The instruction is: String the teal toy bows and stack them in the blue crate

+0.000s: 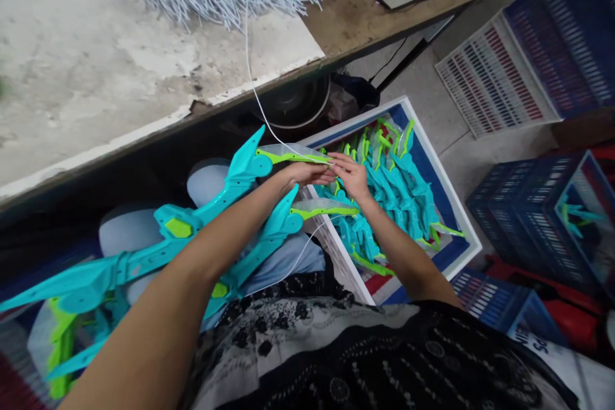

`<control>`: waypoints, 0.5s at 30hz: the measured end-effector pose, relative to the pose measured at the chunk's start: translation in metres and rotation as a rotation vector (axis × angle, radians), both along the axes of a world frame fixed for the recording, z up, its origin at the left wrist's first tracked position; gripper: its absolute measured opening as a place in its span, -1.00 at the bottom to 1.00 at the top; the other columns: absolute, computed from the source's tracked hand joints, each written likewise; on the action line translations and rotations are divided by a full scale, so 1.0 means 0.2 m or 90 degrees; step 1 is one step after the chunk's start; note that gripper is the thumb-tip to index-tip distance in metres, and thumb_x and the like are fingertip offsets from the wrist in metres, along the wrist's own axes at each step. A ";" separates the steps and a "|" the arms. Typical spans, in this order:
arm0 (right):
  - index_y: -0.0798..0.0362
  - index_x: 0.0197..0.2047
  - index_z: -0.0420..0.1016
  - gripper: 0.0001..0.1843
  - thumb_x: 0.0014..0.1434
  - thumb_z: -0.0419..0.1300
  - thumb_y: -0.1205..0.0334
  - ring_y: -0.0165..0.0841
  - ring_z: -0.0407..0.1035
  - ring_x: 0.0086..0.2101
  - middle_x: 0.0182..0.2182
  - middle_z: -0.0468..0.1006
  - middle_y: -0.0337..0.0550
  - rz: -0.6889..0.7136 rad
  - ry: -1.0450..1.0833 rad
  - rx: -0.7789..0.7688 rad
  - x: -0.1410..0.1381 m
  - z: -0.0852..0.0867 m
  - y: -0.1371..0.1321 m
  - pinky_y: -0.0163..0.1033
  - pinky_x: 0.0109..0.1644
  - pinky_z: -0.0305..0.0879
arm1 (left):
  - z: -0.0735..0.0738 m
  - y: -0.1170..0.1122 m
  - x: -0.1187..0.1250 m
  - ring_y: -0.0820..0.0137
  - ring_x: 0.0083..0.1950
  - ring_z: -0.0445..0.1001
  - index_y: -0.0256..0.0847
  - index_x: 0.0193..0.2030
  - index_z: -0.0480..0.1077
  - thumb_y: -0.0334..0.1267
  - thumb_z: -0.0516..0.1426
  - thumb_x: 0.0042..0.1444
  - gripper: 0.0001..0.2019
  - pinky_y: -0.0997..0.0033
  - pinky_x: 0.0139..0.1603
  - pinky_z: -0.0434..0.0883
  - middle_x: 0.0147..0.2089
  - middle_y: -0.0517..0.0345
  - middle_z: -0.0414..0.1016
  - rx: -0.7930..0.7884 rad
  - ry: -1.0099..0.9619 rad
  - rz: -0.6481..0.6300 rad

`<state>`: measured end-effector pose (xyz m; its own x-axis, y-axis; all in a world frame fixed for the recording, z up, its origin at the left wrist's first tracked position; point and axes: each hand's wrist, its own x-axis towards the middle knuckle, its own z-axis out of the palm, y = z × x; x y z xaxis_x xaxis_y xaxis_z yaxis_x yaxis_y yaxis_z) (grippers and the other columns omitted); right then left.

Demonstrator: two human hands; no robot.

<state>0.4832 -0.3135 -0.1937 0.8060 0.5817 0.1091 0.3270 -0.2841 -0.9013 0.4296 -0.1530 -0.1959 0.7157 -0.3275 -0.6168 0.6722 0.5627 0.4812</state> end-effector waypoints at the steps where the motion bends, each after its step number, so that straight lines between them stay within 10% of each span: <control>1: -0.04 -0.18 0.61 -0.79 0.16 0.20 0.12 -0.32 0.41 -0.03 -0.07 0.57 -0.13 -0.003 -0.016 0.000 -0.01 0.00 0.00 -0.10 0.15 0.30 | 0.00 0.00 0.01 0.47 -0.34 0.55 -0.34 -0.32 0.47 -0.46 0.07 0.19 -0.85 0.43 -0.06 0.43 -0.38 0.01 0.58 -0.001 0.006 0.000; 10: -0.01 -0.13 0.53 -0.74 0.17 0.19 0.06 -0.27 0.41 -0.05 -0.10 0.55 -0.08 0.058 -0.176 -0.084 -0.03 0.01 0.00 -0.08 0.08 0.35 | 0.02 0.01 -0.04 0.45 -0.39 0.53 -0.35 -0.39 0.46 -0.43 0.12 0.14 -0.88 0.42 -0.14 0.46 -0.45 0.03 0.54 0.122 0.020 0.002; 15: 0.04 0.09 0.38 -0.55 0.20 0.13 -0.02 -0.23 0.41 -0.11 -0.09 0.53 -0.02 0.060 -0.226 -0.150 -0.03 0.02 -0.02 -0.07 0.03 0.36 | 0.15 0.08 -0.23 0.40 -0.48 0.47 -0.28 -0.53 0.37 -0.35 0.20 0.02 -0.85 0.37 -0.32 0.45 -0.55 0.13 0.47 0.254 0.038 0.020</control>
